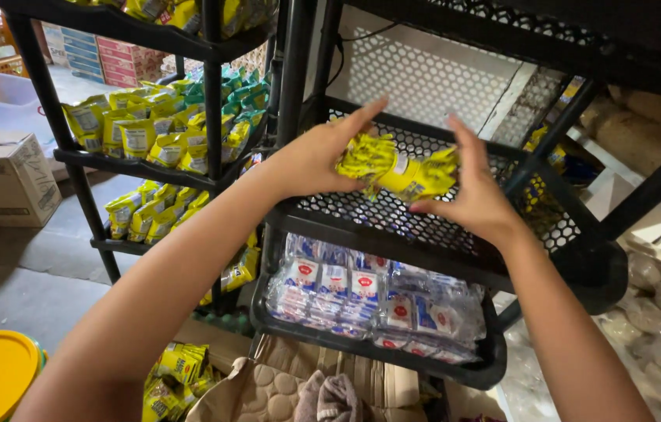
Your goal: Wiping individual seasoning packets with a cloth and organizing them into bundles or groups.
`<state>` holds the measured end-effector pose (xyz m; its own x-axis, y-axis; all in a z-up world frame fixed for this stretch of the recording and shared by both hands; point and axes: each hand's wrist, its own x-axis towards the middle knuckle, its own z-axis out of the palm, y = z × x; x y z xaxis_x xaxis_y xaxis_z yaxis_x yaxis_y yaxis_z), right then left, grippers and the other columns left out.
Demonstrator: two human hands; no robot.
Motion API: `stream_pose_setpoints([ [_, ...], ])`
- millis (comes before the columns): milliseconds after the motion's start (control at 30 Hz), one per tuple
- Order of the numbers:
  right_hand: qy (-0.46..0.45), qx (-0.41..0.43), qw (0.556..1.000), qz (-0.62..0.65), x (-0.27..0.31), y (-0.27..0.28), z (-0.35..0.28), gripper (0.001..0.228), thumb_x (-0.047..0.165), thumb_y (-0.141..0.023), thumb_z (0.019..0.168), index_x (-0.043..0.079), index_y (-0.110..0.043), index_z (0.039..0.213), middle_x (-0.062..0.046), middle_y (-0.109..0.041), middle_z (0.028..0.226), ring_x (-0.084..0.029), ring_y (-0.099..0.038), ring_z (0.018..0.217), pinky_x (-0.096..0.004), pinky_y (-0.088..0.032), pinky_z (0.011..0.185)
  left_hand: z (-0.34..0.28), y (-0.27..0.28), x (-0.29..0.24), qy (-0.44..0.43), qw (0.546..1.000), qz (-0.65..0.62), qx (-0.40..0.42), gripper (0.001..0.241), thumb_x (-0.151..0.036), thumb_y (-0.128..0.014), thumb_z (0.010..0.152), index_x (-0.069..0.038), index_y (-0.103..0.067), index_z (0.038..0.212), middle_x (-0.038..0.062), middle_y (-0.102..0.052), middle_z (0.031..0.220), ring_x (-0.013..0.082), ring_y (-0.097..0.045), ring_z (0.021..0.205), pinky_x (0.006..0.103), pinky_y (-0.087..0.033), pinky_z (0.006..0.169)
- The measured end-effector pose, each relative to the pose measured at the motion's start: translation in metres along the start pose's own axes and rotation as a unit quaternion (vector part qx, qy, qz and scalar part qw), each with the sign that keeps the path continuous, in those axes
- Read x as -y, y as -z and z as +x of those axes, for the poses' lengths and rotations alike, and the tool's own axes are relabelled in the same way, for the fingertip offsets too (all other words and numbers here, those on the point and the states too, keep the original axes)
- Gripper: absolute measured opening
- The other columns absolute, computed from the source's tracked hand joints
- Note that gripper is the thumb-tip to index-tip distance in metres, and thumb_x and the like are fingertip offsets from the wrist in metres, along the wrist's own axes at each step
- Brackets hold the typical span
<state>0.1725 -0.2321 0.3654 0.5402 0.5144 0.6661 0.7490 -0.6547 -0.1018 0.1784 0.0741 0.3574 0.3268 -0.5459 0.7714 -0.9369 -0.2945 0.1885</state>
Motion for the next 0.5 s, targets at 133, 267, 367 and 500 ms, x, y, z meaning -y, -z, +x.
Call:
stream_pose_setpoints([
  [133,-0.012,0.058,0.998,0.009,-0.013,-0.019,0.015,0.123,0.046,-0.094,0.062,0.005,-0.027,0.158,-0.020,-0.041,0.155,-0.035,-0.044,0.142,-0.044,-0.037,0.118,-0.011,-0.012,0.025,0.061,0.996,-0.052,0.038,0.114,-0.019,-0.087,0.074,-0.010,-0.018,0.163,0.020,-0.067,0.131,0.0353,-0.068,0.118,0.0389,-0.052,0.104],
  [267,-0.078,0.148,0.986,0.006,-0.031,-0.043,0.027,0.096,0.046,-0.090,0.067,0.006,-0.046,0.142,-0.017,-0.061,0.137,-0.030,-0.059,0.126,-0.041,-0.046,0.105,-0.017,-0.034,0.074,0.112,0.993,-0.029,0.039,0.112,-0.025,-0.095,0.065,-0.008,-0.032,0.157,0.022,-0.065,0.129,0.0358,-0.066,0.118,0.0390,-0.051,0.104],
  [367,-0.066,0.195,0.979,-0.012,-0.046,-0.073,0.036,0.080,0.044,-0.089,0.070,0.005,-0.055,0.132,-0.018,-0.066,0.127,-0.031,-0.064,0.118,-0.040,-0.050,0.100,-0.008,-0.048,0.101,0.170,0.973,0.084,0.134,0.108,-0.023,-0.099,0.053,-0.010,-0.046,0.146,0.020,-0.065,0.127,0.0372,-0.063,0.119,0.0412,-0.050,0.102],
  [500,-0.018,0.236,0.971,-0.034,-0.066,-0.105,0.052,0.073,0.043,-0.089,0.072,0.003,-0.059,0.125,-0.021,-0.067,0.119,-0.034,-0.065,0.113,-0.039,-0.051,0.098,0.009,-0.055,0.104,0.282,0.894,0.211,0.278,0.097,-0.009,-0.095,0.046,-0.014,-0.058,0.136,0.016,-0.071,0.121,0.0352,-0.067,0.116,0.0448,-0.055,0.096],
])
